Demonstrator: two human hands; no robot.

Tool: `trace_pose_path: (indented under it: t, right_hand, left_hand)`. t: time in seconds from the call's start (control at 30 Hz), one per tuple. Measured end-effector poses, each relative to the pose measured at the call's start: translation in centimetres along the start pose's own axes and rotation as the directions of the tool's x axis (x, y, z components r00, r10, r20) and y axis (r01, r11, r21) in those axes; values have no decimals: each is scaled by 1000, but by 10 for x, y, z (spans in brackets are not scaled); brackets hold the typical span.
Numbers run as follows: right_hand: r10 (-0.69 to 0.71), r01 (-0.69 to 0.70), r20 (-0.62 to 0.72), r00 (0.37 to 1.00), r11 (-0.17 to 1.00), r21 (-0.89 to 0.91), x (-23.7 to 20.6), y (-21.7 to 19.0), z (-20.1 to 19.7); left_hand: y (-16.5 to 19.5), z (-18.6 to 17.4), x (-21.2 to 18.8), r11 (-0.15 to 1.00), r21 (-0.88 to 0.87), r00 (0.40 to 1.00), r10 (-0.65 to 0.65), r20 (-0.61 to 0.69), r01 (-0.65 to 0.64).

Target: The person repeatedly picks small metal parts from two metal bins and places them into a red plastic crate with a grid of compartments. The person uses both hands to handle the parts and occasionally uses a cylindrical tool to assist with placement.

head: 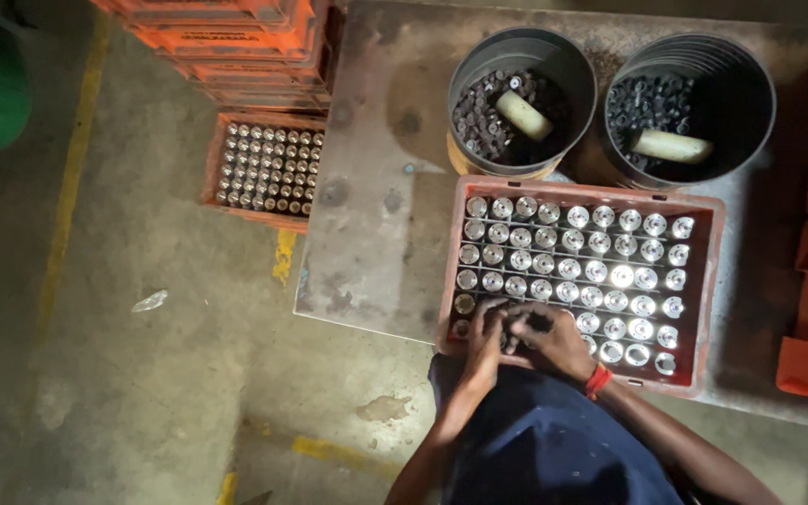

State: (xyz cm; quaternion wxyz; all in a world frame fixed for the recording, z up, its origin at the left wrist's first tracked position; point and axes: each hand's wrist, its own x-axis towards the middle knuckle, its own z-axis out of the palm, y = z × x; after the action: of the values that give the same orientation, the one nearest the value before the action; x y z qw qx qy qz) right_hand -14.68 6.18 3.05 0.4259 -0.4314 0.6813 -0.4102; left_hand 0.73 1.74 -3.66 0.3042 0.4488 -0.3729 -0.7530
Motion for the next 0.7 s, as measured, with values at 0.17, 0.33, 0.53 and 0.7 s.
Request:
trace_pose_path:
  t: [0.17,0.33,0.53,0.7]
  right_hand:
    - [46,-36,-117,992,996,84,-7,6,-6]
    - [329,-339,-160,931,940,-41,-15,23,-27]
    - [-329,250,-76,941,829,-501,-4,40,-27]
    - [-45,-2,-83,996,870,-493,10,40,-28]
  left_hand:
    - [5,13,2,980,197,995,-18,-98,37]
    - [13,4,2,963,-174,971,-224,-80,208]
    - [13,2,0,944,-254,971,-232,-57,211]
    - [16,5,-1,956,-168,969,-246,-11,241]
